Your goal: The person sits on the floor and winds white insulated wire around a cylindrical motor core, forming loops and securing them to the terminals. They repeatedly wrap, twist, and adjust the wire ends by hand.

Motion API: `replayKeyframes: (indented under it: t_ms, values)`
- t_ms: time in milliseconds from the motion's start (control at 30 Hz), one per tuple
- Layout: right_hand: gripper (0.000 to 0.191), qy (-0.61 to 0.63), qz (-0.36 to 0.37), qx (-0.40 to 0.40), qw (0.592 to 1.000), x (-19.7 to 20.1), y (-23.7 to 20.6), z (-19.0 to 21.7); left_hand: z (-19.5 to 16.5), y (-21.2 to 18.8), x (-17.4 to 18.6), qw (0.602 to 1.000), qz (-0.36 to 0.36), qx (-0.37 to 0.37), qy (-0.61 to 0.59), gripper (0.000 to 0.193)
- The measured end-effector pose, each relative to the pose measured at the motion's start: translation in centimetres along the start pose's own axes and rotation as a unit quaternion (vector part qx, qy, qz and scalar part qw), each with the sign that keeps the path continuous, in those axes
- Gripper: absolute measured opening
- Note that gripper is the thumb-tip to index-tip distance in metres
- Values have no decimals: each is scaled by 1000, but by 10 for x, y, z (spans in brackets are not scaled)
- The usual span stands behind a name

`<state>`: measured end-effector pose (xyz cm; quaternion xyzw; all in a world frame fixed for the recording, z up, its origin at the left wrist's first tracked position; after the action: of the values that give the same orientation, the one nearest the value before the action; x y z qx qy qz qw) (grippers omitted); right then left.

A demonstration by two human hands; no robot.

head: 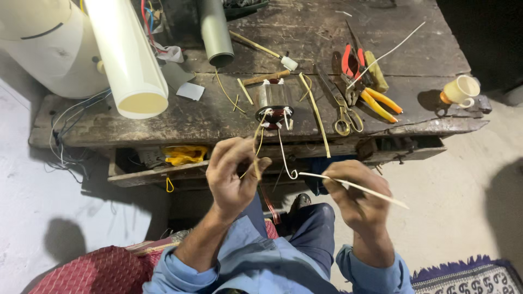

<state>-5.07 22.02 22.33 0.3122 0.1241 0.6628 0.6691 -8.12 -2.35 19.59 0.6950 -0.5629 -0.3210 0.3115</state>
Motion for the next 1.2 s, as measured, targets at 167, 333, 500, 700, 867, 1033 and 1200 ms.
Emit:
replayKeyframes:
  t_ms: [167,333,500,700,867,1033,1200]
  values:
    - [17,-15,-136,112,984,14,-14,66,-56,35,-22,988,92,-114,41,24]
    - [23,-39,-225,208,951,28,-31,101,-72,48,-49,979,160,-123,26,25]
    - [24,-28,-265,277,923,47,-47,111,-74,45,-57,976,157,-143,38,29]
    - [23,-26,-287,258,922,60,-54,112,-70,38,-60,975,167,-137,41,37]
    - [23,-15,-280,253,926,59,-54,114,-70,36,-62,975,170,-134,43,35]
    - [21,-18,-277,247,928,57,-53,117,-70,35,-63,976,165,-134,42,29]
    - [19,-15,-273,244,930,55,-51,117,-70,35,-62,976,166,-135,44,28]
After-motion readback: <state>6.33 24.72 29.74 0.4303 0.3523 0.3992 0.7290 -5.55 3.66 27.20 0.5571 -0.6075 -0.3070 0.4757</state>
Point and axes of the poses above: each hand's wrist, its own y-axis towards the middle knuckle, its own x-axis out of the back of the hand, z = x × y, the point moved 9 cm from there along y, towards the middle knuckle, and after that the axes turned 4 degrees about -x, right-handed, at the moved point
